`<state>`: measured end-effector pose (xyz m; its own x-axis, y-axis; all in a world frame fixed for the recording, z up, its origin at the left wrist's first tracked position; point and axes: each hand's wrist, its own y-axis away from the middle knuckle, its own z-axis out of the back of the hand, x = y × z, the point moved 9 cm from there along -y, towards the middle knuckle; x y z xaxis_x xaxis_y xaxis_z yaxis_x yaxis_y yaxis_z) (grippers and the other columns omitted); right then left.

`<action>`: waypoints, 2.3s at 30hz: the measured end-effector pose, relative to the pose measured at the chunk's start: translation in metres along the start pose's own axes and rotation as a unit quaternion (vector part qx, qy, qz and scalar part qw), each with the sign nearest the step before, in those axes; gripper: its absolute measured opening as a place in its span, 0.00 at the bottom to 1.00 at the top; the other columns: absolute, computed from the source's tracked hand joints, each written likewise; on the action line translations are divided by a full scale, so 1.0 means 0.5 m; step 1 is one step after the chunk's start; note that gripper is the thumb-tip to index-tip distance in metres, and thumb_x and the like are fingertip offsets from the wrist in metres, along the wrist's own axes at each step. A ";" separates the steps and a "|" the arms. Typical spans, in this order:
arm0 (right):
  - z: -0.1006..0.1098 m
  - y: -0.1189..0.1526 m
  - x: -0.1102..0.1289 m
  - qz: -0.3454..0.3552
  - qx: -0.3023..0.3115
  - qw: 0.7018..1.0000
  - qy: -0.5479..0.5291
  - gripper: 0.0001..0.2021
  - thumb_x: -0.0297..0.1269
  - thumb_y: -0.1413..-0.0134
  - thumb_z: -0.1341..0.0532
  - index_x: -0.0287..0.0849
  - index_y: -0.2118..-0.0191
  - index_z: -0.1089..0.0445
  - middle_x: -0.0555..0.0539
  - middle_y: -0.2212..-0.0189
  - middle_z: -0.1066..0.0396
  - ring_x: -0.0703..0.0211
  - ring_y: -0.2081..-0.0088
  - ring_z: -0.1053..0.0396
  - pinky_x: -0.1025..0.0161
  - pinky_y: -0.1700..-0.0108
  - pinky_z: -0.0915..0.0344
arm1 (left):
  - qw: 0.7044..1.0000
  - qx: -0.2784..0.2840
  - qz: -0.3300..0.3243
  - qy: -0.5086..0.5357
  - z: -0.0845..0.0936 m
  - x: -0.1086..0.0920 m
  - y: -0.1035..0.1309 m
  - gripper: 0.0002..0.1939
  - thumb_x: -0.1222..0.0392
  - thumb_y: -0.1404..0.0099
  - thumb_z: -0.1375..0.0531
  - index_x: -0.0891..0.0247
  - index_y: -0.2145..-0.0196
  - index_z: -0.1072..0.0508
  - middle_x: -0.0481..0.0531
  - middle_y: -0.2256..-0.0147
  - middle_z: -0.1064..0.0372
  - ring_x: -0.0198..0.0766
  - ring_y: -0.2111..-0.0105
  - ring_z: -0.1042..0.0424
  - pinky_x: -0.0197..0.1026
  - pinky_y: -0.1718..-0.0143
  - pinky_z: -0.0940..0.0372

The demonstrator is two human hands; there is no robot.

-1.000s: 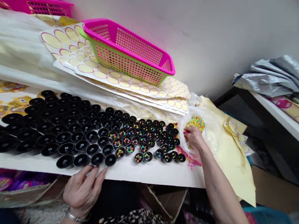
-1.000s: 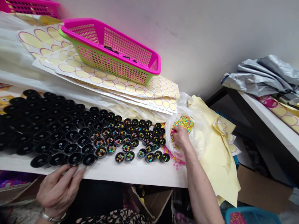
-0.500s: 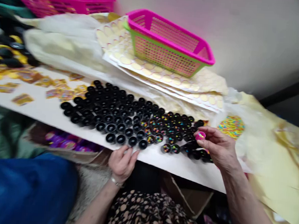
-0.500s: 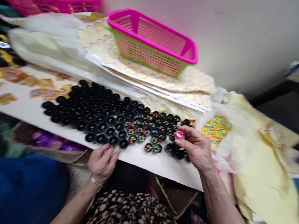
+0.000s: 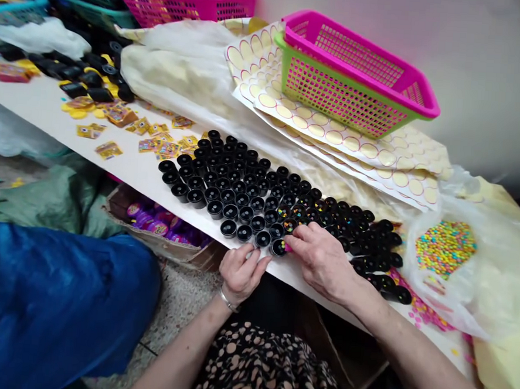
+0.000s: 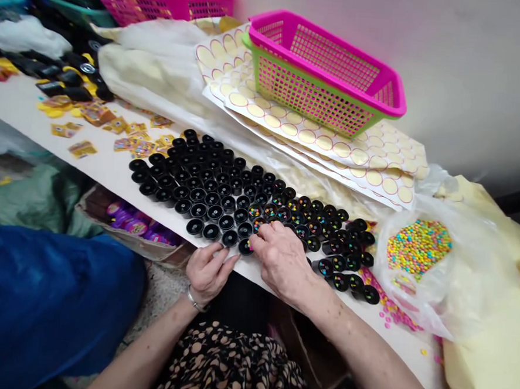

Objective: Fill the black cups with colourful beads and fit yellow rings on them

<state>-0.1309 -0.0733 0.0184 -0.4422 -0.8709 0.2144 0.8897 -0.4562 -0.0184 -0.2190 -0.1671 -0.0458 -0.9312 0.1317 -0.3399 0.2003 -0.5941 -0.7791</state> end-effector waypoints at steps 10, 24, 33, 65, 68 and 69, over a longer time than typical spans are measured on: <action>-0.001 -0.002 0.002 0.001 0.002 1.000 0.024 0.12 0.21 0.50 0.48 0.42 0.64 0.31 0.45 0.68 0.36 0.56 0.66 0.46 0.60 0.66 0.49 | 1.000 -0.012 0.000 -0.001 0.002 0.000 -0.001 0.11 0.62 0.46 0.35 0.64 0.63 0.28 0.55 0.66 0.29 0.33 0.72 0.36 0.37 0.68 0.40; 0.042 0.090 -0.145 -0.158 -0.175 0.840 -0.489 0.09 0.34 0.49 0.37 0.45 0.60 0.27 0.49 0.66 0.33 0.62 0.66 0.36 0.64 0.66 0.39 | 0.999 -0.012 -0.024 -0.018 0.002 -0.003 -0.009 0.09 0.62 0.45 0.36 0.64 0.65 0.27 0.54 0.67 0.30 0.34 0.72 0.35 0.37 0.68 0.40; 0.105 0.414 -0.483 -0.467 -0.151 0.871 0.033 0.05 0.32 0.53 0.43 0.42 0.70 0.29 0.46 0.67 0.32 0.56 0.64 0.36 0.61 0.65 0.43 | 0.997 -0.032 -0.063 -0.038 -0.002 -0.001 -0.015 0.13 0.63 0.48 0.33 0.65 0.64 0.27 0.54 0.67 0.29 0.34 0.72 0.34 0.37 0.67 0.40; 0.073 0.036 -0.143 -0.102 -0.118 0.925 -0.346 0.05 0.33 0.46 0.40 0.42 0.64 0.29 0.49 0.69 0.31 0.60 0.65 0.36 0.60 0.61 0.38 | 1.000 -0.010 -0.018 -0.018 0.007 -0.005 -0.014 0.10 0.63 0.46 0.35 0.64 0.64 0.27 0.55 0.67 0.30 0.35 0.71 0.35 0.38 0.68 0.40; 0.045 -0.033 -0.077 -0.025 -0.044 0.981 -0.190 0.07 0.30 0.43 0.45 0.42 0.64 0.29 0.48 0.69 0.33 0.60 0.64 0.40 0.61 0.60 0.43 | 1.000 -0.008 -0.012 -0.016 0.007 -0.004 -0.013 0.10 0.63 0.45 0.35 0.65 0.64 0.27 0.56 0.67 0.30 0.35 0.71 0.35 0.38 0.68 0.40; 0.034 -0.047 -0.063 -0.011 -0.019 0.990 -0.140 0.07 0.30 0.42 0.46 0.41 0.65 0.30 0.47 0.69 0.33 0.60 0.65 0.41 0.61 0.61 0.44 | 1.000 -0.007 -0.009 -0.015 0.007 -0.004 -0.013 0.10 0.63 0.45 0.35 0.64 0.64 0.27 0.55 0.67 0.29 0.35 0.72 0.35 0.38 0.68 0.40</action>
<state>-0.1360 -0.0319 0.0289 -0.4089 -0.7782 0.4767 0.8727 -0.4862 -0.0451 -0.2196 -0.1661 -0.0384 -0.9437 0.1184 -0.3090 0.1867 -0.5804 -0.7926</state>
